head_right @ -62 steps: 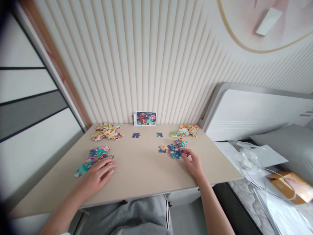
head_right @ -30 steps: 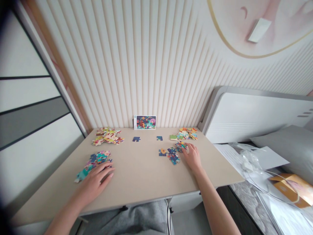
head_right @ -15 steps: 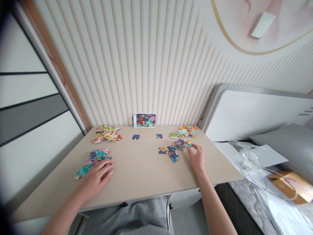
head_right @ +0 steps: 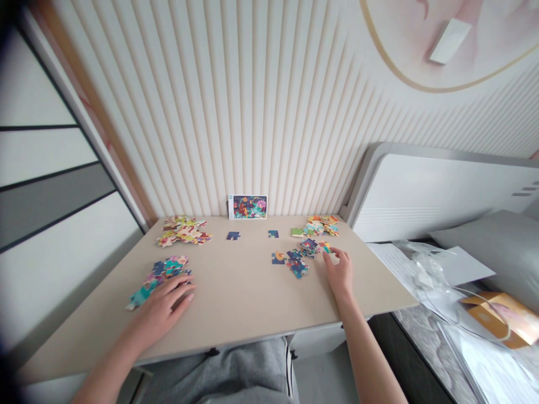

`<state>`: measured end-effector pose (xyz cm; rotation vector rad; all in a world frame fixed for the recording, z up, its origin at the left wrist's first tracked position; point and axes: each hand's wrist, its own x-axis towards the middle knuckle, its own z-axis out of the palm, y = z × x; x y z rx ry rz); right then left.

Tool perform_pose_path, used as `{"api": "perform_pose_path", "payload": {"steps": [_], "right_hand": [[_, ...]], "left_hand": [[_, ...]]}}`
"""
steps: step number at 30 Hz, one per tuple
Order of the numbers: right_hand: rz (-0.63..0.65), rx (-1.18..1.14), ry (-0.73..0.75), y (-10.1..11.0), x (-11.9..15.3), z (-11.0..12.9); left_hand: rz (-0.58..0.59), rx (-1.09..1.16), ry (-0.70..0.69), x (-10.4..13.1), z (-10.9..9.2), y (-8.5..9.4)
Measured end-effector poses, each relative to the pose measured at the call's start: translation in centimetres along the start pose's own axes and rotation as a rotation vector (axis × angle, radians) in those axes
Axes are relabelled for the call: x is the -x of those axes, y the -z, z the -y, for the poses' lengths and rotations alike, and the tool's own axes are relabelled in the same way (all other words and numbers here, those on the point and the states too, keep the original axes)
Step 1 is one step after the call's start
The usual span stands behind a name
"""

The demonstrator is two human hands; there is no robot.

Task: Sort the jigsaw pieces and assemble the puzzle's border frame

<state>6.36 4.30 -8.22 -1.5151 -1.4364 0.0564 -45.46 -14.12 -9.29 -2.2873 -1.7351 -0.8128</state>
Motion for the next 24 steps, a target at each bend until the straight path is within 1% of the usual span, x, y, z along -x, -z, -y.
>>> {"api": "perform_pose_path", "payload": {"steps": [2,4,7,10,13,17,21,24], "right_hand": [[-0.031,0.053,-0.022,0.2,0.0,-0.3],[-0.035,0.158,-0.05,0.5,0.1,-0.6],[0.01,0.295,-0.086,0.8,0.6,-1.0],[0.044,0.341,-0.081,0.6,0.8,-0.5],[0.095,0.312,0.017,0.1,0.5,0.6],[0.219,0.193,0.183,-1.4,-0.5,2.1],[0.268,0.161,0.221,-2.6,-1.3,2.6],[0.272,0.15,0.222,-2.9,-1.5,2.3]], "left_hand": [[0.002,0.006,0.004,0.0,0.1,0.0],[0.004,0.01,0.005,0.1,0.1,-0.1],[0.014,0.001,0.003,0.1,0.2,-0.2],[0.022,-0.009,0.001,0.2,0.3,-0.3],[0.029,-0.019,-0.001,0.2,0.3,-0.4],[0.038,-0.019,0.007,0.2,0.3,-0.3],[0.044,-0.007,0.036,0.2,0.1,-0.3],[0.036,0.01,0.05,0.1,-0.1,-0.2]]}}
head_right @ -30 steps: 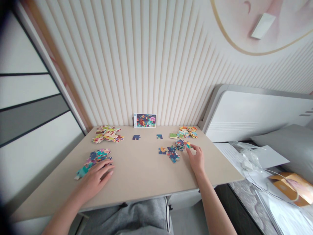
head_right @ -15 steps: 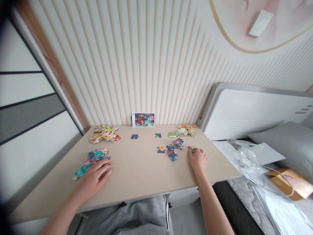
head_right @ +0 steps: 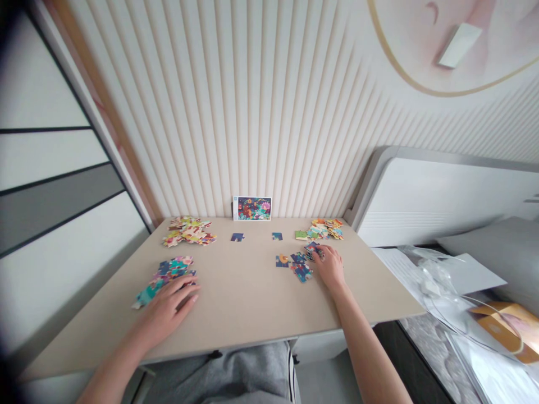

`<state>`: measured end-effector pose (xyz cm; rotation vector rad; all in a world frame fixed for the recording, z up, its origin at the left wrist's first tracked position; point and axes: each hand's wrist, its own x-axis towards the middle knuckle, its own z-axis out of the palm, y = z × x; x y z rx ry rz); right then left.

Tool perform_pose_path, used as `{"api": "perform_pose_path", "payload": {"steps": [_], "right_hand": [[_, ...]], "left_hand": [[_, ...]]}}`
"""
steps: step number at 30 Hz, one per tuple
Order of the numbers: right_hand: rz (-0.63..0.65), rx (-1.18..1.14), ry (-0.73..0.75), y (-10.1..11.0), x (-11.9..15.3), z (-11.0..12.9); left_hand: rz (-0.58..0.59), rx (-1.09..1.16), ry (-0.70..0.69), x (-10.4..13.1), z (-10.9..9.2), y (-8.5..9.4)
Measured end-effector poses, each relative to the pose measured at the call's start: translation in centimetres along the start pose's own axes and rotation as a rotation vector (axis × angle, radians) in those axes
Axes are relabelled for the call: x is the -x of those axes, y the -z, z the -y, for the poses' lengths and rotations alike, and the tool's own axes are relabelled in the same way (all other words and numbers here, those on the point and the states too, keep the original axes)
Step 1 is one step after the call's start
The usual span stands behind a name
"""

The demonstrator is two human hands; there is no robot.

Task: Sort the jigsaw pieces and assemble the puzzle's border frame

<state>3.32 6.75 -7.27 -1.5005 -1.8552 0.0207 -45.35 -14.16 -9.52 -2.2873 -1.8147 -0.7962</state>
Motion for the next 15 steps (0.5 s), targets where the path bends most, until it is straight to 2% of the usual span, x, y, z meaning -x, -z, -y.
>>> {"api": "perform_pose_path", "payload": {"steps": [7,11,15], "right_hand": [[-0.076,-0.076,-0.001,0.0,0.8,-0.8],[-0.104,-0.09,0.038,0.0,1.5,-0.6],[-0.11,-0.082,0.013,0.3,1.8,-0.6]], "left_hand": [[-0.023,0.001,-0.019,-0.1,-0.4,0.4],[-0.003,-0.007,-0.009,-0.1,-0.5,0.6],[0.011,-0.005,-0.009,-0.1,-0.5,0.5]]}}
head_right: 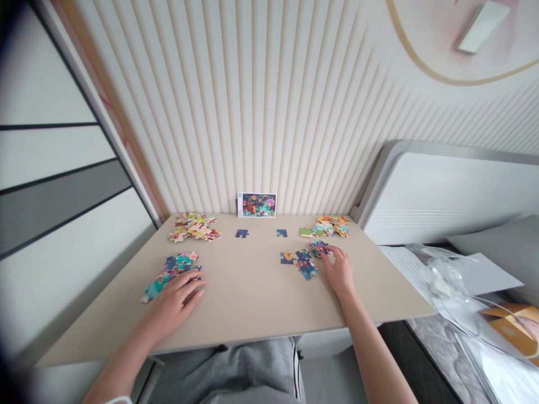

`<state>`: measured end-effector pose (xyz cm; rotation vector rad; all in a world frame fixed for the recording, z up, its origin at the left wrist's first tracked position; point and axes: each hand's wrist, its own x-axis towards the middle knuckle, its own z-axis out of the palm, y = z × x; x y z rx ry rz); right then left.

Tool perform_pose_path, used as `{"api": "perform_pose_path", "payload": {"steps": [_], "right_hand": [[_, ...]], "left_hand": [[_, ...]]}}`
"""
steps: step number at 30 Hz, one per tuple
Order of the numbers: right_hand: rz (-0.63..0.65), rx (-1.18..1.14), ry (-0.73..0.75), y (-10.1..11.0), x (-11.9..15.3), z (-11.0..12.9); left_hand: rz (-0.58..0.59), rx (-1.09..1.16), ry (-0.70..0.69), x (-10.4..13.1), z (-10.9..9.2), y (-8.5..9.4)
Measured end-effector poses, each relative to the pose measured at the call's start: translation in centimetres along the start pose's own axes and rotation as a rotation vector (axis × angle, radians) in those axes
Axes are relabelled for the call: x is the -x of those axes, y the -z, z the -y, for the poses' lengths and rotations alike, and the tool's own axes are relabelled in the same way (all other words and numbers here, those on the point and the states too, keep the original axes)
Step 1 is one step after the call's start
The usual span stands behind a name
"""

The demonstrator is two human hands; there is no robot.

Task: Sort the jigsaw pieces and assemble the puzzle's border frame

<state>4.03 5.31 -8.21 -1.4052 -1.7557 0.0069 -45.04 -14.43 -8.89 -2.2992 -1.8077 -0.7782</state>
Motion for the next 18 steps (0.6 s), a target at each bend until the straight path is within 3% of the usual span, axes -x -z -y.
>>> {"api": "perform_pose_path", "payload": {"steps": [7,18], "right_hand": [[-0.048,-0.01,-0.065,0.6,0.0,-0.2],[-0.168,0.137,-0.328,2.3,0.6,-2.6]], "left_hand": [[0.001,-0.01,-0.014,0.2,0.5,-0.4],[-0.004,-0.013,-0.026,0.3,0.8,-0.5]]}}
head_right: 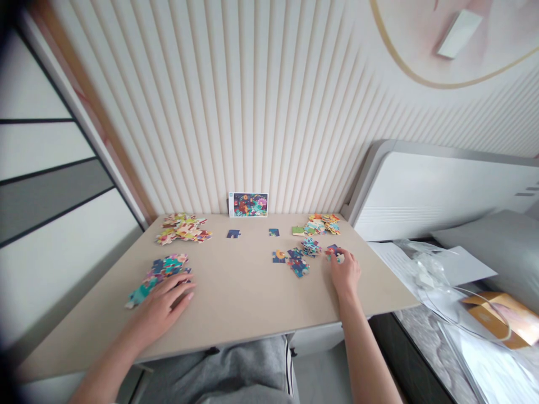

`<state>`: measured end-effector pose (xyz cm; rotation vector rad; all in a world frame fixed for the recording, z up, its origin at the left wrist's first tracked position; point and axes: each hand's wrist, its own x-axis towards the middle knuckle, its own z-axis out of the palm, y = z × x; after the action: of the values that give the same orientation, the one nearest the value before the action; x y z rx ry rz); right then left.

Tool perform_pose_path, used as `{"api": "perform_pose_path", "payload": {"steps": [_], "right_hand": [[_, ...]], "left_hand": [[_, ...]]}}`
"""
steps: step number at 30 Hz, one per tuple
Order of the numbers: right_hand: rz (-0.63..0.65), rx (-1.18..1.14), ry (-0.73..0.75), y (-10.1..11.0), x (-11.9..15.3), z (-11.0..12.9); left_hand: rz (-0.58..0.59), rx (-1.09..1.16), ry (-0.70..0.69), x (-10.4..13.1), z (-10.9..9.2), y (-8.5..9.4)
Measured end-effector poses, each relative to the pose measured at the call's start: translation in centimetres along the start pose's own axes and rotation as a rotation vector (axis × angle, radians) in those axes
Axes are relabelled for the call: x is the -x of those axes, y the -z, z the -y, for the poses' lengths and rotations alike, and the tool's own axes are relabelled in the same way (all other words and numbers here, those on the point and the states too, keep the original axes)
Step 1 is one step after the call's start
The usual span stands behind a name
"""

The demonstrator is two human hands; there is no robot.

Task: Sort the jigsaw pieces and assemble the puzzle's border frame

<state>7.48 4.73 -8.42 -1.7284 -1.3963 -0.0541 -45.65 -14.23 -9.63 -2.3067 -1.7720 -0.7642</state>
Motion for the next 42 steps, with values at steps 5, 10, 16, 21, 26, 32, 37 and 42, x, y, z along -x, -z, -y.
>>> {"api": "perform_pose_path", "payload": {"steps": [5,10,16,21,26,32,37,42], "right_hand": [[0.001,-0.042,0.03,0.0,0.1,0.1],[0.007,-0.035,0.04,-0.2,0.2,0.1],[0.001,-0.103,0.063,-0.4,0.0,-0.2],[-0.027,-0.179,0.112,-0.4,0.2,0.4],[-0.03,-0.257,0.195,-0.2,0.6,1.5],[0.038,-0.326,0.331,0.4,1.3,3.1],[0.167,-0.355,0.435,0.7,2.0,4.3],[0.197,-0.365,0.462,0.8,2.3,4.9]], "left_hand": [[-0.017,0.008,0.003,-0.1,0.0,-0.1],[-0.026,0.018,-0.001,-0.1,-0.1,0.0],[-0.035,0.006,-0.001,-0.2,-0.3,0.2],[-0.045,0.02,0.004,-0.3,-0.5,0.3],[-0.011,0.021,0.018,-0.2,-0.4,0.3],[0.001,0.007,0.009,-0.2,-0.2,0.1],[-0.007,0.002,0.006,-0.2,-0.3,0.2],[-0.002,-0.002,0.006,-0.2,-0.3,0.2]]}}
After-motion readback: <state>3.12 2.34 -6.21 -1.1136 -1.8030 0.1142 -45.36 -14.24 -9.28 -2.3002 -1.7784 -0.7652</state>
